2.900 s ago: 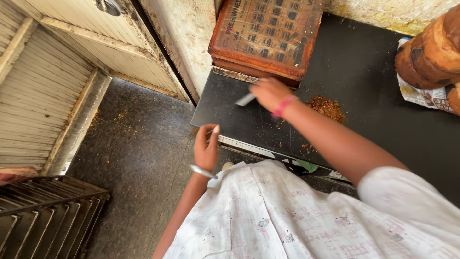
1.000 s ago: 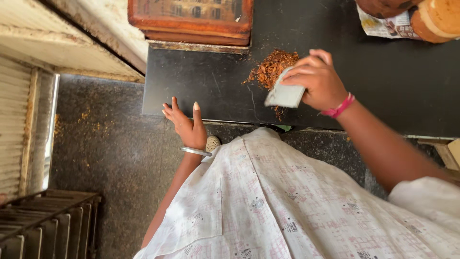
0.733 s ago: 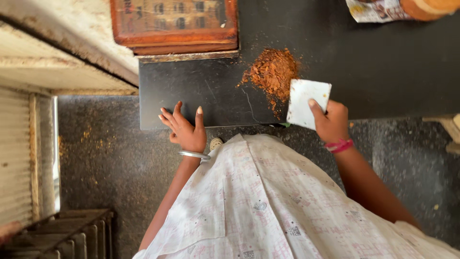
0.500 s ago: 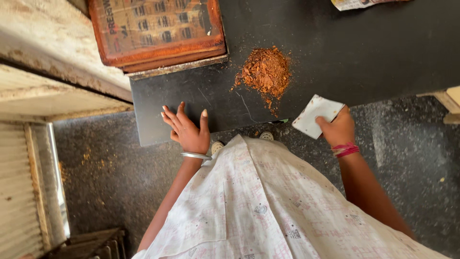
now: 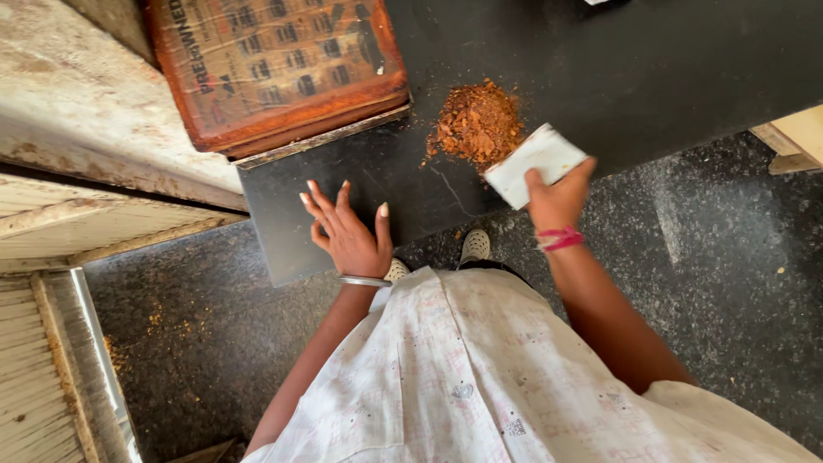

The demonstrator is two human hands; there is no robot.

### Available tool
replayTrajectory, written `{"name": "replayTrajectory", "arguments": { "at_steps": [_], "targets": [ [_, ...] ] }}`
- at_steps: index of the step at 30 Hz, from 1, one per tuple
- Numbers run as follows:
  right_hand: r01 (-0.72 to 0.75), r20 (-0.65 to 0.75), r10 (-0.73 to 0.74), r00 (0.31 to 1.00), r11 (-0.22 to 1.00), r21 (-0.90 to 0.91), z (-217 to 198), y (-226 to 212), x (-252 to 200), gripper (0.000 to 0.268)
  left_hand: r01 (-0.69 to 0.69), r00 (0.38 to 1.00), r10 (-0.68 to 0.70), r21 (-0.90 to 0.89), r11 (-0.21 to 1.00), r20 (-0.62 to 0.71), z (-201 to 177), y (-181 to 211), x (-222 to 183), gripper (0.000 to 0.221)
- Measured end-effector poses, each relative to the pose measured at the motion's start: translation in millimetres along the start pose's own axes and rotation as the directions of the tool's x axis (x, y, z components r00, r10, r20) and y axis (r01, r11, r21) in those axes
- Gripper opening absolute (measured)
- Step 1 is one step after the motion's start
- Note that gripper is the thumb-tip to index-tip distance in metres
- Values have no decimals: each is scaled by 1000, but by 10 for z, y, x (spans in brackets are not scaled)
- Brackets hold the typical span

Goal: The person cleans a table by hand using a scrap of paper, wiping crumbs and debris into a pile.

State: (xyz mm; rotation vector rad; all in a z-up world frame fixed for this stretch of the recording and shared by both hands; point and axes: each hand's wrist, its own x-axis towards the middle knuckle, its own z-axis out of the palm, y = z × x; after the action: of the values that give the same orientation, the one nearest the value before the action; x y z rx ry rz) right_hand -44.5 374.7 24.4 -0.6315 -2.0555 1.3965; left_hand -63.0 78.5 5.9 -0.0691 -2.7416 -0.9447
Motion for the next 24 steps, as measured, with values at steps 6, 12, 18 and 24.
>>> {"name": "replayTrajectory", "arguments": {
  "at_steps": [6, 12, 18, 24],
  "targets": [
    [392, 205, -337, 919, 829, -398, -188, -292, -105, 39, -13, 1000, 13, -27, 1000, 27, -21, -10, -2, 66],
    [418, 338, -296, 894, 824, -383, -328, -240, -54, 33, -56, 998, 57, -25, 998, 18, -41, -32, -4, 64],
    [306, 360, -70, 930, 691, -655, -323, -286, 94, 43, -82, 997, 82, -21, 996, 14, -50, -10, -11, 66],
    [332, 190, -278, 942, 858, -392, -358, -178, 486, 43, -50, 999, 50, 58, 997, -11, -33, 28, -16, 67]
  ]
}}
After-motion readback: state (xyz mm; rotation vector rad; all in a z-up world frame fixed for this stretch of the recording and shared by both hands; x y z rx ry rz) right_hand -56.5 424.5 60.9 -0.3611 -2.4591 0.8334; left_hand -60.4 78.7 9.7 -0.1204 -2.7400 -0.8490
